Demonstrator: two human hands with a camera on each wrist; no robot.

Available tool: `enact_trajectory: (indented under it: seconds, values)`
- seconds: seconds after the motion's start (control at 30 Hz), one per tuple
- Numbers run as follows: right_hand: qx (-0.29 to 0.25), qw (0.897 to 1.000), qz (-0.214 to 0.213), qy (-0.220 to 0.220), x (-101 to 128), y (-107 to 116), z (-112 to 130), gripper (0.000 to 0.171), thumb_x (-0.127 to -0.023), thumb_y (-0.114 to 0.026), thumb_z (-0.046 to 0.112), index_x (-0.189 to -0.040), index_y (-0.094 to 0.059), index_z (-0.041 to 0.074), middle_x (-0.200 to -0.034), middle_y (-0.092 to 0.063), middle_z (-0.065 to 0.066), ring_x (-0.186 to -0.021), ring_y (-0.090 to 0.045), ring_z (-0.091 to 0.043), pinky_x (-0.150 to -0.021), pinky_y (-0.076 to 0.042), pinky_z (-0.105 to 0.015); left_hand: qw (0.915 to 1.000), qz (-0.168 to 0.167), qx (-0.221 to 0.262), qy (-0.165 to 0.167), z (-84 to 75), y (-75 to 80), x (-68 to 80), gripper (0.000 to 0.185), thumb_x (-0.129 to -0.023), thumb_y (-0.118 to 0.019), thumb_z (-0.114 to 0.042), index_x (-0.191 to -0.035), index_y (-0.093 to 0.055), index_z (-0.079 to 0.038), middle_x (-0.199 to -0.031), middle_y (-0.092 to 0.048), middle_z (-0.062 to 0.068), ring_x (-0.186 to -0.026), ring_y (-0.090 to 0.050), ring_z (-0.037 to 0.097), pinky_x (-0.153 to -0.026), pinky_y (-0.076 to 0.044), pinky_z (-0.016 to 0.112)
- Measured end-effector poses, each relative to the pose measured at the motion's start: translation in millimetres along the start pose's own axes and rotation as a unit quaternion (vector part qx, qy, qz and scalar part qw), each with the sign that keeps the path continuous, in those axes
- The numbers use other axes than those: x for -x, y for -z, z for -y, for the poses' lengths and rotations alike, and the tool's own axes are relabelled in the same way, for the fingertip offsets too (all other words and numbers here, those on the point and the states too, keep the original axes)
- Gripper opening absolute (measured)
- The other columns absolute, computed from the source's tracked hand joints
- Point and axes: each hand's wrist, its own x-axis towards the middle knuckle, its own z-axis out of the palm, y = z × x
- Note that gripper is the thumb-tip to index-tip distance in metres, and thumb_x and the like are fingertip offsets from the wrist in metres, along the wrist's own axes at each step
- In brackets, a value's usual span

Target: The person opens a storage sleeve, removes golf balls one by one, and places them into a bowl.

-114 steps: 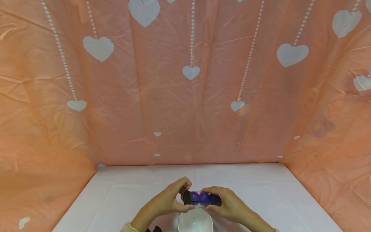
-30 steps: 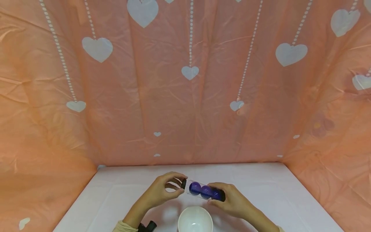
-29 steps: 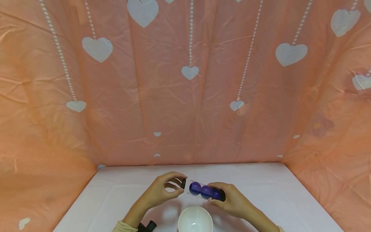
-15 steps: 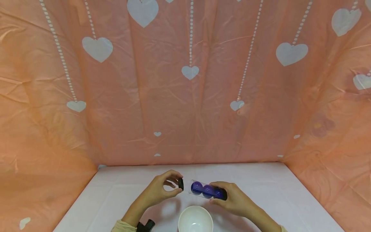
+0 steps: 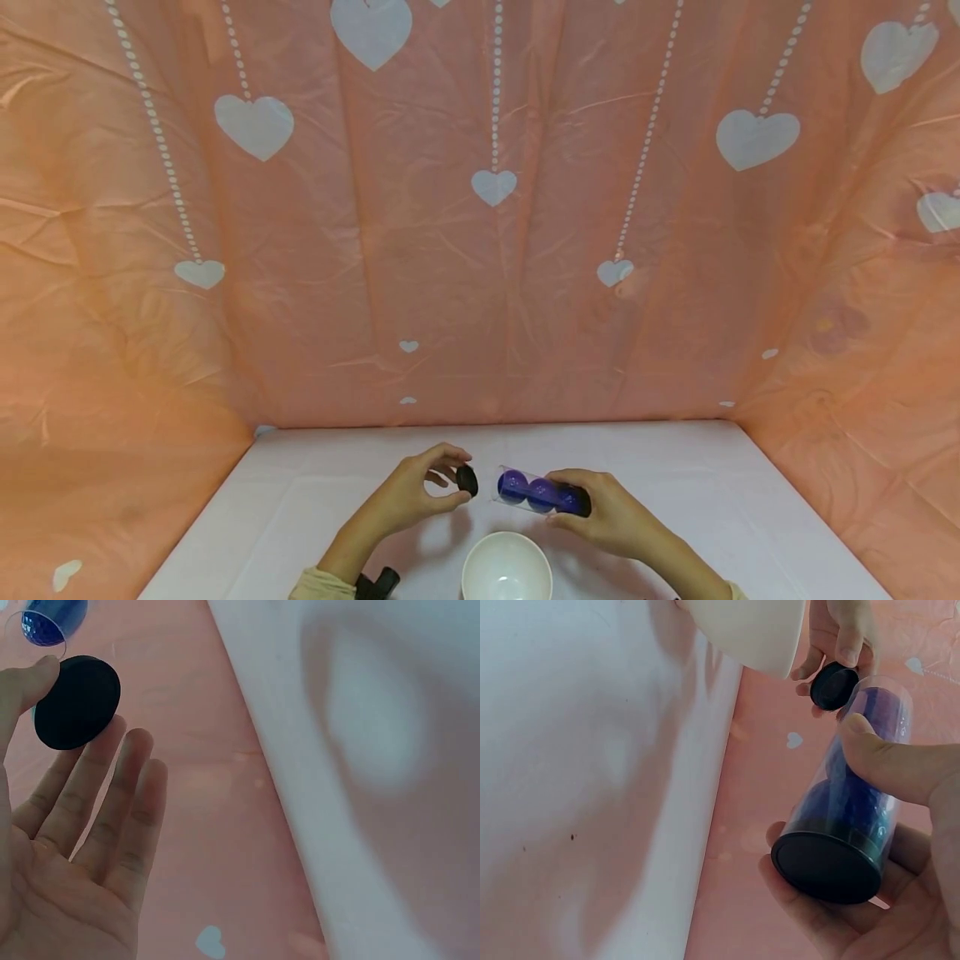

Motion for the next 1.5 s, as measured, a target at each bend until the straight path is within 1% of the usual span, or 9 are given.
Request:
enact_trajectory:
  seconds: [0.2,0.33,0.5,0.67,0.8,1.0,1.2,1.3,1.5]
  values:
    - [-0.001,1.000,0.002,-0.002,0,1,0,0.042,-0.094,-0.086,0.033,-0.126,-0.075,0.008,-0.117,-0.078,-0.003,-0.099,-0.067,-0.004,-0.087,-0.061,-0.031,0.9994,0.008,-0.022,0.026,3.7,-0.3,1.4,0.035,-0.094,-0.087,-0.025,-0.121,-0.071,-0.011,-0.109,-0.075,-0.005,-0.100,-0.071,0.013,-0.092,-0.062,0.040]
    - [0.000,1.000,0.003,-0.006,1,2,1,0.043,-0.094,-0.086,0.033,-0.126,-0.075,0.007,-0.118,-0.078,-0.004,-0.100,-0.068,-0.005,-0.088,-0.061,-0.031,0.9982,0.015,-0.031,0.048,7.5,-0.5,3.1,0.035,-0.094,-0.087,-0.025,-0.122,-0.071,-0.012,-0.113,-0.074,-0.004,-0.103,-0.071,0.020,-0.093,-0.061,0.039]
    - [0.003,1.000,0.004,-0.007,0,3,1,0.043,-0.094,-0.087,0.033,-0.127,-0.075,0.008,-0.119,-0.078,-0.004,-0.101,-0.068,-0.005,-0.088,-0.061,-0.031,0.9972,0.015,-0.024,0.069,12.9,-0.2,5.1,0.039,-0.093,-0.087,-0.024,-0.123,-0.072,-0.006,-0.114,-0.074,0.000,-0.103,-0.071,0.031,-0.091,-0.061,0.039]
    - [0.008,1.000,0.005,-0.006,-1,2,-1,0.043,-0.093,-0.087,0.031,-0.127,-0.075,0.007,-0.120,-0.078,-0.006,-0.103,-0.068,-0.006,-0.090,-0.061,-0.032,0.9964,0.020,-0.030,0.077,18.5,-0.1,6.1,0.036,-0.090,-0.089,-0.024,-0.118,-0.073,-0.007,-0.109,-0.075,0.000,-0.099,-0.072,0.028,-0.089,-0.062,0.040]
    - [0.015,1.000,0.006,-0.004,-1,2,-2,0.044,-0.093,-0.087,0.031,-0.127,-0.075,0.007,-0.120,-0.078,-0.006,-0.103,-0.068,-0.006,-0.090,-0.061,-0.031,0.9950,0.031,-0.033,0.089,21.8,-0.2,7.0,0.034,-0.089,-0.090,-0.023,-0.116,-0.074,-0.010,-0.106,-0.076,-0.001,-0.097,-0.072,0.023,-0.087,-0.061,0.035]
    - [0.017,1.000,0.007,-0.004,0,3,-2,0.045,-0.093,-0.087,0.034,-0.126,-0.075,0.006,-0.120,-0.078,-0.007,-0.103,-0.068,-0.007,-0.090,-0.061,-0.032,0.9918,0.053,-0.040,0.109,23.5,1.5,9.4,0.035,-0.088,-0.091,-0.021,-0.117,-0.074,-0.011,-0.110,-0.075,0.000,-0.099,-0.071,0.027,-0.085,-0.060,0.033]
    - [0.017,1.000,0.007,-0.006,0,4,-1,0.046,-0.094,-0.086,0.034,-0.127,-0.074,0.005,-0.121,-0.077,-0.007,-0.105,-0.069,-0.008,-0.092,-0.061,-0.033,0.9900,0.069,-0.045,0.115,23.4,2.9,12.4,0.036,-0.087,-0.091,-0.020,-0.117,-0.073,-0.010,-0.114,-0.075,0.003,-0.101,-0.070,0.031,-0.086,-0.060,0.037]
    - [0.017,1.000,0.007,-0.006,0,4,-1,0.045,-0.094,-0.086,0.034,-0.127,-0.074,0.005,-0.120,-0.077,-0.007,-0.105,-0.069,-0.008,-0.092,-0.061,-0.033,0.9907,0.068,-0.042,0.110,24.4,3.1,13.9,0.036,-0.087,-0.091,-0.017,-0.117,-0.073,-0.008,-0.113,-0.075,0.005,-0.100,-0.071,0.031,-0.087,-0.060,0.037]
    - [0.012,1.000,0.007,-0.010,0,4,-1,0.043,-0.093,-0.087,0.029,-0.127,-0.074,0.006,-0.120,-0.077,-0.007,-0.104,-0.069,-0.008,-0.091,-0.061,-0.032,0.9906,0.064,-0.060,0.105,26.8,2.6,14.3,0.038,-0.086,-0.092,-0.017,-0.117,-0.073,-0.005,-0.109,-0.076,0.004,-0.100,-0.072,0.031,-0.089,-0.060,0.040]
